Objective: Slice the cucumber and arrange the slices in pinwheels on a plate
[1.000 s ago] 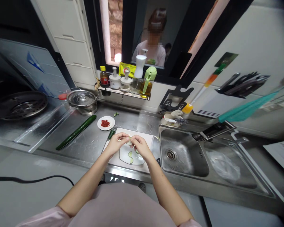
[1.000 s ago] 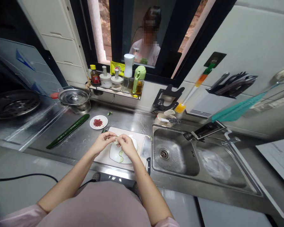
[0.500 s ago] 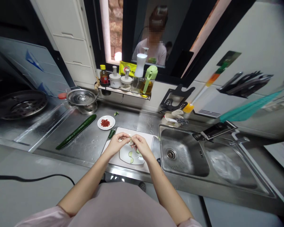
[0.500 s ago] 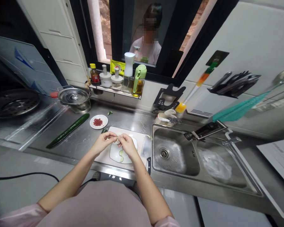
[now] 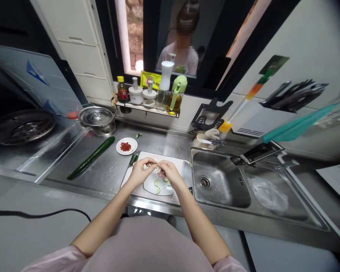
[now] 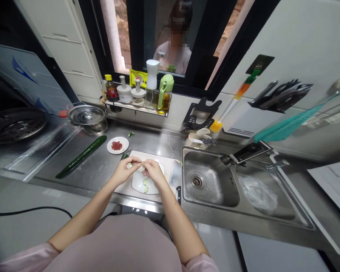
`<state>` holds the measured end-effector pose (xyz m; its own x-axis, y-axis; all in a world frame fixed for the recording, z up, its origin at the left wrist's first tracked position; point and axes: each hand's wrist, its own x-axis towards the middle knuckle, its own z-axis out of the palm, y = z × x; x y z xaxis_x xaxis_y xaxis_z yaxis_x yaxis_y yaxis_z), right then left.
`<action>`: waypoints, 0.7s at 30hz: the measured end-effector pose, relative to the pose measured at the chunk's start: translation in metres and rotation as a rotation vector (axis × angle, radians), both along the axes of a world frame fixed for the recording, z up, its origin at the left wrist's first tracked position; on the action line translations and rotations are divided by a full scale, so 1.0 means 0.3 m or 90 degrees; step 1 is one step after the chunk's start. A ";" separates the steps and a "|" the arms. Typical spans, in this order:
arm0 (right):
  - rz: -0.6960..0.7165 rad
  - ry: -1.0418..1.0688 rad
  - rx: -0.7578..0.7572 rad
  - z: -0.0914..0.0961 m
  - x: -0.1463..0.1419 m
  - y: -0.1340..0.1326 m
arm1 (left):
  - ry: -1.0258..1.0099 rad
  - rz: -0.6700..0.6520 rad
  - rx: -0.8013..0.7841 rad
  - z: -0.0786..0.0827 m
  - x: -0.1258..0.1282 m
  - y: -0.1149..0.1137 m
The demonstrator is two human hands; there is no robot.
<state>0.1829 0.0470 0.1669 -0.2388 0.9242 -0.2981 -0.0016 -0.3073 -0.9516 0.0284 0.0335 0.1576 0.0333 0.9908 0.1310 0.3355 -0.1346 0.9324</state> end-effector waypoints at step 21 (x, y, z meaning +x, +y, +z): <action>-0.046 0.097 -0.067 -0.007 0.013 -0.015 | 0.122 0.125 0.085 -0.009 0.050 -0.073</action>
